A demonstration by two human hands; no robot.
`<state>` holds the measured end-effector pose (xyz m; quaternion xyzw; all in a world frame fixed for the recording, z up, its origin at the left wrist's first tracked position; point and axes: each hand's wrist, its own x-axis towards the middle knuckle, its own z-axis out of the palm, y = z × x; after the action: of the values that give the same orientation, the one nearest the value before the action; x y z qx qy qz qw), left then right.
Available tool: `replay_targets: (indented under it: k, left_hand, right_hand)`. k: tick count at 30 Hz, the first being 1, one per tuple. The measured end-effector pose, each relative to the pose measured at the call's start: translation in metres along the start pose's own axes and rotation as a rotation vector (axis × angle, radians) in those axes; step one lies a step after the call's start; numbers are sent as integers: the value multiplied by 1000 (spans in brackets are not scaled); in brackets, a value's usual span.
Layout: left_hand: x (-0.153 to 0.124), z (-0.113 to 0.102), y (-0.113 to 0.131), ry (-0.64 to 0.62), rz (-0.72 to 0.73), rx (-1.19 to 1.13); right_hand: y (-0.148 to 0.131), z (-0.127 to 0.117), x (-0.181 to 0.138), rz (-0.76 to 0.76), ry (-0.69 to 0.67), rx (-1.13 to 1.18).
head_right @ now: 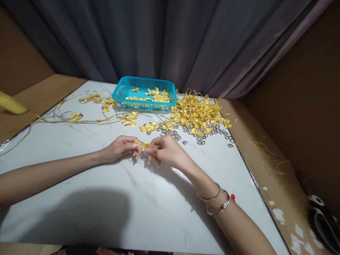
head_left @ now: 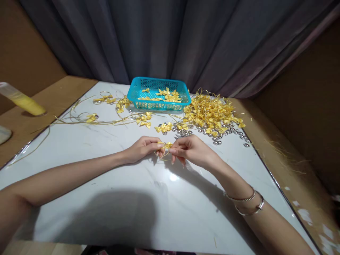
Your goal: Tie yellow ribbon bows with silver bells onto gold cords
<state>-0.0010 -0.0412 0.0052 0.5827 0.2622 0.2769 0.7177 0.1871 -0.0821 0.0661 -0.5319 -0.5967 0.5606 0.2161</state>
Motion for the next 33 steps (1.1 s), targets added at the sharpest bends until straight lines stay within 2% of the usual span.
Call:
replay_targets:
  k: [18,33]
  left_hand:
    - [-1,-1,-1,1,29,31]
    - [-1,1,0,15,-9,-95]
  right_hand:
    - [-1,0,-2,4,9,23]
    - [1,-2,0,-58,8,62]
